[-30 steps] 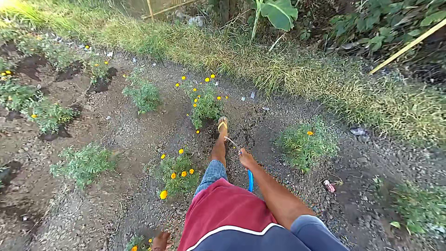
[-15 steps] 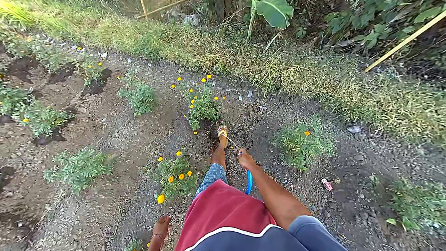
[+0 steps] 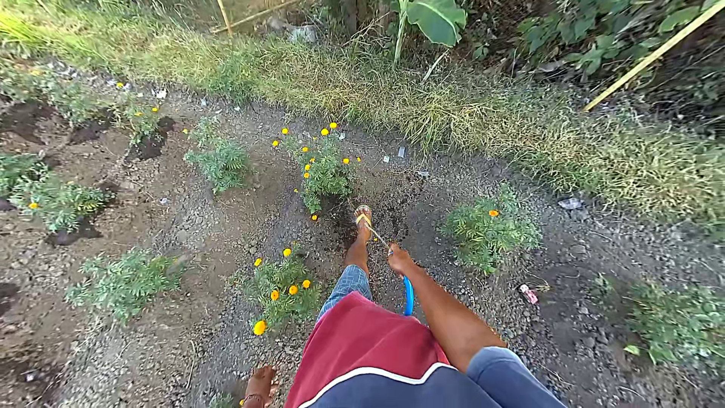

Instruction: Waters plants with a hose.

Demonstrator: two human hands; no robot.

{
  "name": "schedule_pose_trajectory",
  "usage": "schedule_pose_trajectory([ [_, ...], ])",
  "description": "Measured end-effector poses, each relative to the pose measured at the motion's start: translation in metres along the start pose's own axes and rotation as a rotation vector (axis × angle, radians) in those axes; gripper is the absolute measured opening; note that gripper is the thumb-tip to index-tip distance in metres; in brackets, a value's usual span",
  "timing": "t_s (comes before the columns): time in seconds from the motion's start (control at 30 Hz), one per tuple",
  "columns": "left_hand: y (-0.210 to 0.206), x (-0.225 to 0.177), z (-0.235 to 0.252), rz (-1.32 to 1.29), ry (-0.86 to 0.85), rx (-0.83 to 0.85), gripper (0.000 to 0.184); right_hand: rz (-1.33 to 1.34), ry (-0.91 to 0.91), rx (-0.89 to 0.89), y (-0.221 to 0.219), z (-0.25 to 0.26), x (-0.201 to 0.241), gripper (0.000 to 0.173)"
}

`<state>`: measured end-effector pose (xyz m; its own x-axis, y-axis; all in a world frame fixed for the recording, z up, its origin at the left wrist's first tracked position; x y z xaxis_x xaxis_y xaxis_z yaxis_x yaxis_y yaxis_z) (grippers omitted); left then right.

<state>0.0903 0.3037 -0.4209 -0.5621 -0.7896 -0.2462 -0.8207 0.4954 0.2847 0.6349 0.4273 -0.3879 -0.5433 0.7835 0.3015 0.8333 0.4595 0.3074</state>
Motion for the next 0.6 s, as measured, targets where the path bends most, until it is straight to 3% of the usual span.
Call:
schedule_pose_trajectory([
  [0.3, 0.012, -0.022, 0.006, -0.036, -0.033, -0.025, 0.037, 0.036, -0.039, -0.010, 0.003, 0.001, -0.017, 0.049],
  [0.6, 0.020, -0.019, -0.008, -0.063, -0.031, -0.044, 0.036, 0.073, 0.071, -0.031, 0.009, 0.004, -0.002, 0.041],
])
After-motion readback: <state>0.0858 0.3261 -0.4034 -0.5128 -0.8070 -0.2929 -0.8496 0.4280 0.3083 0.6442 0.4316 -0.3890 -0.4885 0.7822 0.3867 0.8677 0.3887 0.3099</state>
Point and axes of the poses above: each hand's wrist, its own z-axis towards the middle knuckle, its own y-axis out of the back of the hand, x = y × z, the point moved 8 cm from there along z, towards the middle knuckle, and after that the axes turned 12 degrees about x, right-handed, at the moved point
